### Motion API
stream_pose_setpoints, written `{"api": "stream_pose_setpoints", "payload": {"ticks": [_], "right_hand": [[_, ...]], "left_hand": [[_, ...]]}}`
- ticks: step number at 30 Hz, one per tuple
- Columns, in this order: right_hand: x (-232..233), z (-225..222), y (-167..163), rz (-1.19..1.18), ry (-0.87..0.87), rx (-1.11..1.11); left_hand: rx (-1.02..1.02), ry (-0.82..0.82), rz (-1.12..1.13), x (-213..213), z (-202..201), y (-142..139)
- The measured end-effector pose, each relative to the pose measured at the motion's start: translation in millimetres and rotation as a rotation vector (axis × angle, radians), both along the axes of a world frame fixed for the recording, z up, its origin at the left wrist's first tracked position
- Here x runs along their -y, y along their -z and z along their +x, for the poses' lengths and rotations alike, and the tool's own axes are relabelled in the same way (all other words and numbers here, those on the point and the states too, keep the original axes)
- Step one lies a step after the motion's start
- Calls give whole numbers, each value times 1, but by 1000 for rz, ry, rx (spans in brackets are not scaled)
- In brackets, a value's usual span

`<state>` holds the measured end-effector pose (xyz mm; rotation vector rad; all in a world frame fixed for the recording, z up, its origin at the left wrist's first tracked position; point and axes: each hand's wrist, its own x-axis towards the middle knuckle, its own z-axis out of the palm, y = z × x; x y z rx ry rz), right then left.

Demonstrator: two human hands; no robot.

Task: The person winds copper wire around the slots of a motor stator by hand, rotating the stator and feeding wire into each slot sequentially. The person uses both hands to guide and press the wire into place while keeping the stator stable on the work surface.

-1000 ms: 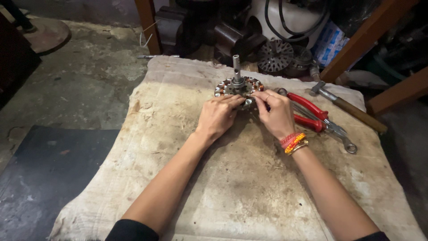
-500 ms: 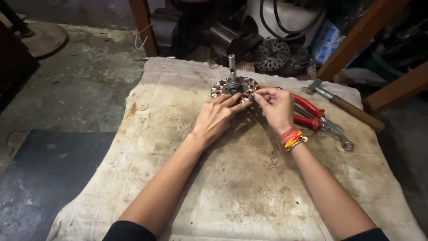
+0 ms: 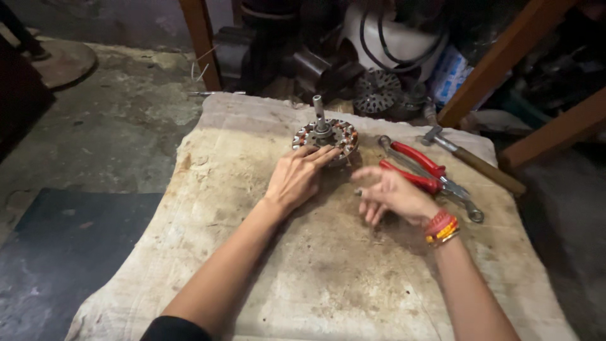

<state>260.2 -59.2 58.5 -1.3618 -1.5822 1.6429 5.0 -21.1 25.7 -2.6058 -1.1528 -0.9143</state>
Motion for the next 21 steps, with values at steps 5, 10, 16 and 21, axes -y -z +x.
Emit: {"api": "stream_pose_setpoints", "payload": {"ticks": [5, 10, 16, 21], "right_hand": [[37, 28, 36, -135, -62, -192], [69, 52, 46, 166, 120, 46], [25, 57, -30, 1167, 306, 1194], [-85, 54, -115, 1783, -214, 1609]], "left_hand": [[-8, 31, -30, -2, -4, 4], [3, 19, -47, -3, 0, 7], [70, 39, -47, -3, 2, 9], [26, 4, -26, -5, 5, 10]]}}
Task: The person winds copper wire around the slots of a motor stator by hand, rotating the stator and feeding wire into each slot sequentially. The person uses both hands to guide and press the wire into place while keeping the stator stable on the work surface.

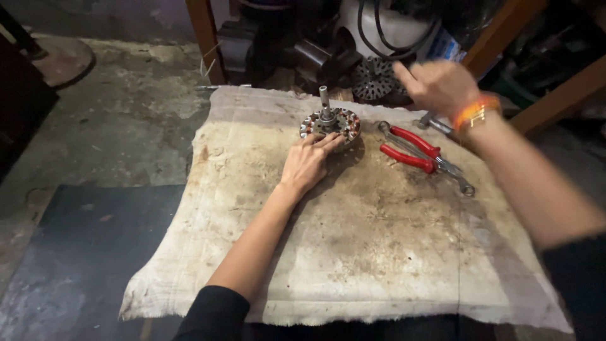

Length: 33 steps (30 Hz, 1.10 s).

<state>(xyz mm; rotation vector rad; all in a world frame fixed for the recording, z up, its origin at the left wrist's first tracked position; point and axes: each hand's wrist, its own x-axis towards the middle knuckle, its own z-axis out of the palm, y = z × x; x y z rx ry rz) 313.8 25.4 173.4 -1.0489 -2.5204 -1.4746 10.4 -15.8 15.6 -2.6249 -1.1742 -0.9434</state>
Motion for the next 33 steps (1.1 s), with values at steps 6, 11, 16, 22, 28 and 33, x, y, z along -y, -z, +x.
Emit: {"api": "stream_pose_setpoints", "payload": {"ticks": [6, 11, 16, 22, 28, 33], "right_hand": [[-87, -13, -17, 172, -254, 295], [-80, 0, 49, -120, 62, -135], [-28, -2, 100, -465, 374, -684], [31, -60, 122, -129, -150, -868], [55, -96, 145, -452, -208, -730], [55, -83, 150, -469, -228, -908]], "left_hand": [[36, 9, -17, 0, 0, 1], [16, 18, -39, 3, -3, -2], [61, 15, -37, 4, 0, -5], [33, 5, -39, 5, -2, -7], [-60, -10, -81, 4, -2, -5], [26, 31, -29, 4, -3, -7]]}}
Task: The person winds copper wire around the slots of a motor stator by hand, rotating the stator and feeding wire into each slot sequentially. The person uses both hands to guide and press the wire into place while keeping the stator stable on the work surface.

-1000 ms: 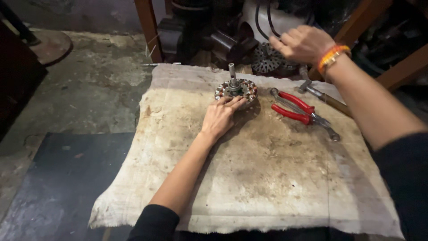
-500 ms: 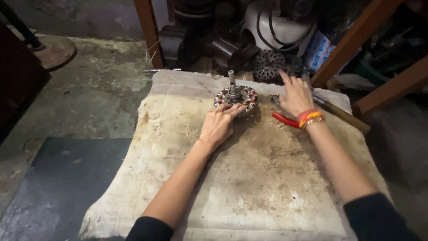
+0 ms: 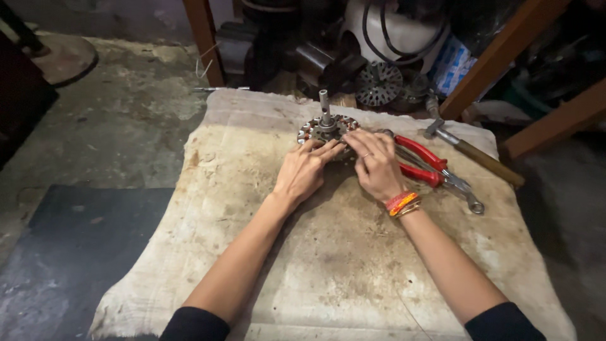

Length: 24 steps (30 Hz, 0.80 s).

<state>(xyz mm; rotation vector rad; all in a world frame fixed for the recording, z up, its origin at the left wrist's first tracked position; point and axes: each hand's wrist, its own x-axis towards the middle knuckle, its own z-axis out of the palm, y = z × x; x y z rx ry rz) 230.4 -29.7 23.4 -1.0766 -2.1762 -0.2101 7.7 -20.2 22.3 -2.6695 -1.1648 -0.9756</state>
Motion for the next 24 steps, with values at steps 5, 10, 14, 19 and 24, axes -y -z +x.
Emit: {"api": "stream_pose_setpoints", "payload": {"ticks": [5, 10, 14, 19, 24], "right_hand": [[-10, 8, 1, 29, 69, -73], [-13, 11, 6, -9, 144, -135], [-9, 13, 6, 65, 203, -152], [-3, 10, 4, 186, 65, -224], [2, 7, 7, 212, 20, -224]], "left_hand": [[9, 4, -6, 3, -1, -6], [75, 58, -10, 4, -2, -8], [63, 51, -12, 2, -2, -5], [21, 21, -33, 2, -1, -4], [21, 21, -56, 2, -1, -5]]}}
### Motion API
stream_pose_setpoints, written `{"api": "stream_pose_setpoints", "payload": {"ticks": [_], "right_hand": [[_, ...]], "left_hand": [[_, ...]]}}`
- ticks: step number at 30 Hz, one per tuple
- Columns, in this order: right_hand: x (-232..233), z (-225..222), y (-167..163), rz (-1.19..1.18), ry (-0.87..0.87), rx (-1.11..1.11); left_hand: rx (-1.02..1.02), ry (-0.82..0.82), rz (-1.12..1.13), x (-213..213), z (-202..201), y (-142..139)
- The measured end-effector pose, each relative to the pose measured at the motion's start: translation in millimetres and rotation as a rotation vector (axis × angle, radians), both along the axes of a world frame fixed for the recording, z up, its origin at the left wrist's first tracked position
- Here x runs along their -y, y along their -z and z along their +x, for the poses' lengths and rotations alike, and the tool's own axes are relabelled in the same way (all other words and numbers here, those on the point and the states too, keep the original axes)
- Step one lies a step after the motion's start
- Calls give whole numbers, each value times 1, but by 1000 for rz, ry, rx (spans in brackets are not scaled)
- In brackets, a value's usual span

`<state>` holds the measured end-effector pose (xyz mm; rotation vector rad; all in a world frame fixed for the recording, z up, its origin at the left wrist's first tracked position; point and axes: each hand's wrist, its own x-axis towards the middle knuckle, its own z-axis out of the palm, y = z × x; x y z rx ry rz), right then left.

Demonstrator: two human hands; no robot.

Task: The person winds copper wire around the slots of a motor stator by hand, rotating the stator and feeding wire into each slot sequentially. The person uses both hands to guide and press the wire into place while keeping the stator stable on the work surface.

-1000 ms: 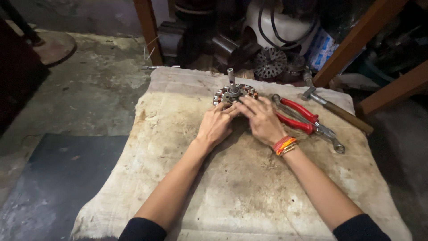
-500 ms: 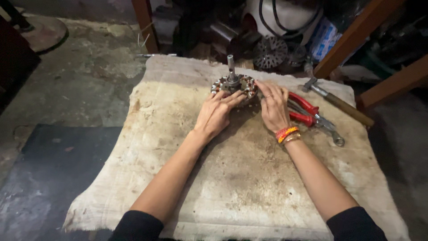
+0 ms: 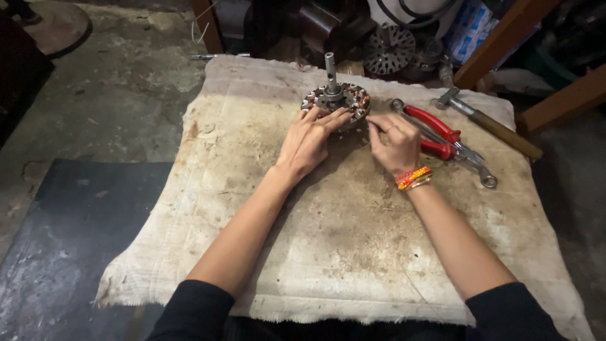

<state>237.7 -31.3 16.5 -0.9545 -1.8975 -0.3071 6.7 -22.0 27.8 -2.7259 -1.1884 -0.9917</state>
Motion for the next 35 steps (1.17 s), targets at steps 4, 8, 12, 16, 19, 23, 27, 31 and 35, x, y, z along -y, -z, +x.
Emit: {"api": "stream_pose_setpoints", "payload": {"ticks": [4, 8, 12, 16, 19, 23, 27, 31, 35], "right_hand": [[1, 1, 6, -142, 33, -11], [-2, -2, 16, -308, 68, 2], [-6, -7, 31, -759, 17, -296], [-8, -13, 40, -869, -240, -473], [-6, -15, 32, -821, -257, -512], [7, -27, 14, -576, -113, -418], [14, -39, -6, -397, -16, -286], [8, -44, -16, -72, 10, -119], [-1, -39, -17, -220, 57, -226]], "left_hand": [[56, 22, 12, 0, 0, 0], [85, 23, -19, 0, 2, 0], [88, 23, -22, 2, 0, -2], [120, 41, 20, 3, 0, -5], [142, 45, 11, 4, 1, -6], [189, 56, -73, 2, 3, -4], [180, 47, -53, -1, 3, 0], [122, -8, -102, -4, 3, 1], [137, 16, -78, -5, 3, -1]]}}
